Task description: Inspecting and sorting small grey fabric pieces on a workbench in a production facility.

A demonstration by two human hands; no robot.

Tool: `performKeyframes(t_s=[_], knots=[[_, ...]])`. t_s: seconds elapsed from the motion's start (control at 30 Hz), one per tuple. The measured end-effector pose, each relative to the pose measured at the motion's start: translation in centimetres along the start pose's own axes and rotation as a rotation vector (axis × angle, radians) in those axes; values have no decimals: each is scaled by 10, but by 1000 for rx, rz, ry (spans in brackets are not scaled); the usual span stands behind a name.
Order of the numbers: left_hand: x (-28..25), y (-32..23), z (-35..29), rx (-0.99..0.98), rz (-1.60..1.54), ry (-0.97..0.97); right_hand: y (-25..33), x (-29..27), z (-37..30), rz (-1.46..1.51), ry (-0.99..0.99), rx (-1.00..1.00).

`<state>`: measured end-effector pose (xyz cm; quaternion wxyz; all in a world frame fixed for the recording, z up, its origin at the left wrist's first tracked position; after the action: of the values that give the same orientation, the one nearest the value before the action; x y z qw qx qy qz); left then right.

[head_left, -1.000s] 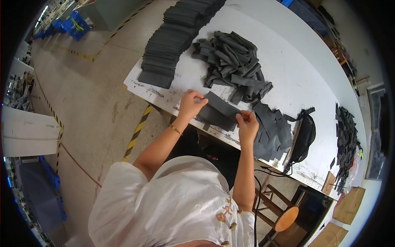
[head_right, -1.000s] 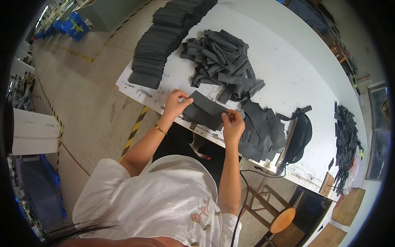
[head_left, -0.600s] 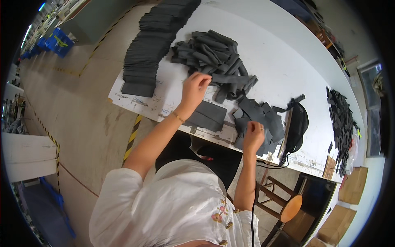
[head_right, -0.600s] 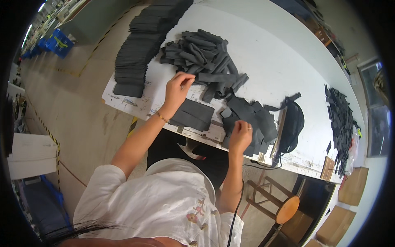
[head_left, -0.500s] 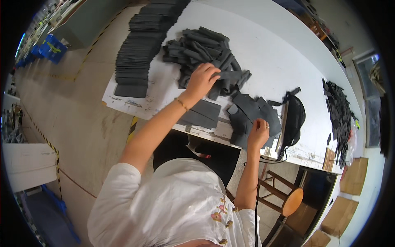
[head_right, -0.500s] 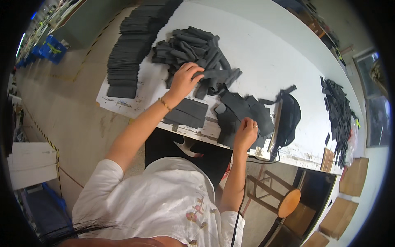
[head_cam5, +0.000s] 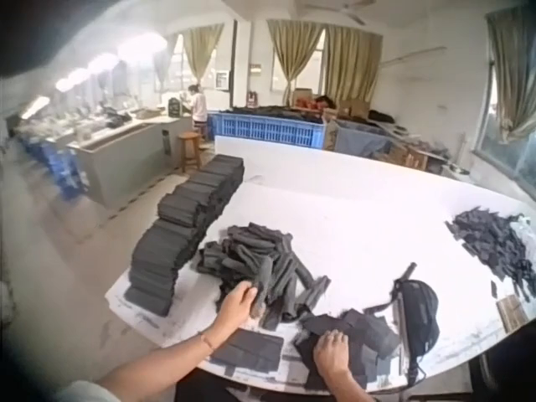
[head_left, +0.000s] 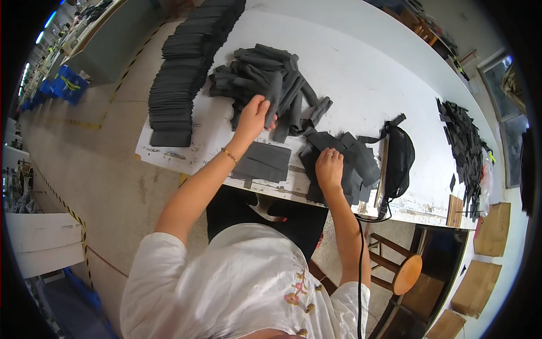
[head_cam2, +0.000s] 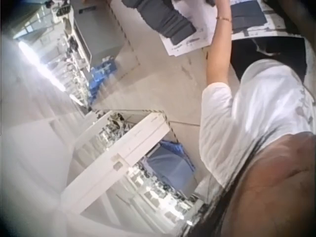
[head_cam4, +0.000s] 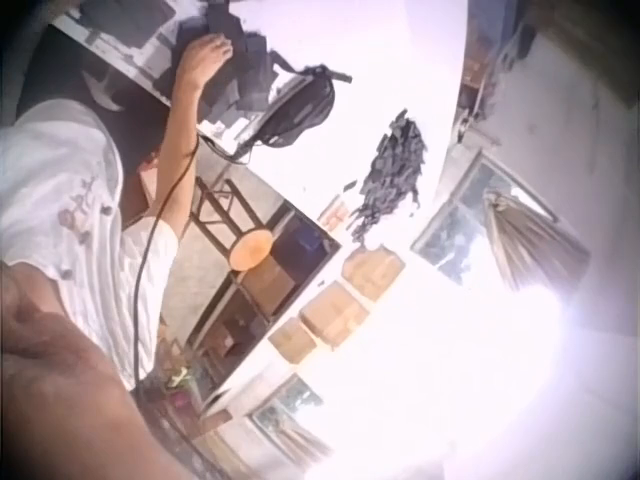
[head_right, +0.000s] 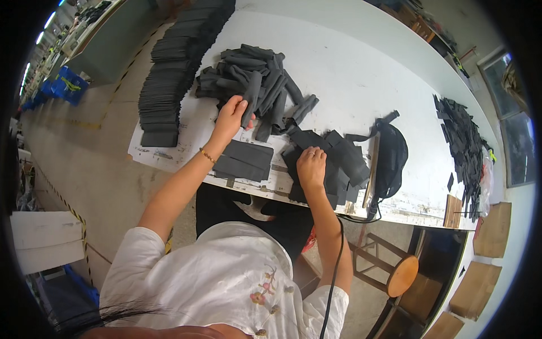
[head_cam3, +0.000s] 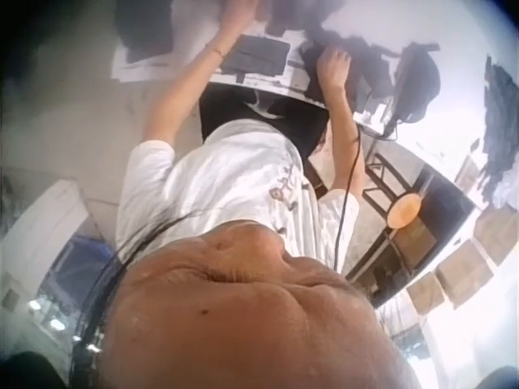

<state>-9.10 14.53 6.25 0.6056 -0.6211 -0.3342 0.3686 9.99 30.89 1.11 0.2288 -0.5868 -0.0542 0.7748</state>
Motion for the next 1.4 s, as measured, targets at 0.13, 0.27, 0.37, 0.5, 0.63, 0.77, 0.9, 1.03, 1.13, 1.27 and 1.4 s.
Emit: performKeyframes(t_s=[0.13,0.27,0.37,0.5,0.63,0.77,0.9,1.03,1.13,1.27,1.4], knots=[[-18,9,-24,-171,-390,-2,7,-12,9,199,119,-48],[-22,13,-41,-236,-676,0,-18,-24,8,398,-170,98],[-28,22,-52,-316,-832,-14,-14,-40,7,685,15,246],[-20,25,-61,-390,-970,-42,11,-100,4,1031,-102,205],[-17,24,-62,-357,-951,-30,33,-133,-2,1110,-175,115],[-19,22,-64,-356,-927,-34,38,-148,-2,1156,-184,210],[-18,19,-65,-362,-908,-29,36,-151,0,1117,-249,197],[-16,16,-68,-362,-912,2,35,-158,3,990,-347,153],[-14,13,-71,-368,-917,40,33,-161,6,941,-389,122],[-12,5,-77,-350,-900,95,30,-167,9,863,-440,79],[-13,-1,-81,-349,-906,132,29,-169,8,719,-517,22]])
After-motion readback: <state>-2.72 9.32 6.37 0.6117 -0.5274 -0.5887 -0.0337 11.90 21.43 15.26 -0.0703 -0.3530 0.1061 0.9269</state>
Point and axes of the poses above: each hand's wrist, its own z-axis towards the middle knuckle, its own x-axis out of the palm, y = z × x, the point moved 5 cm from there along z, towards the middle knuckle, and after that the axes turned 2 degrees about z, right-handed, at the moved point
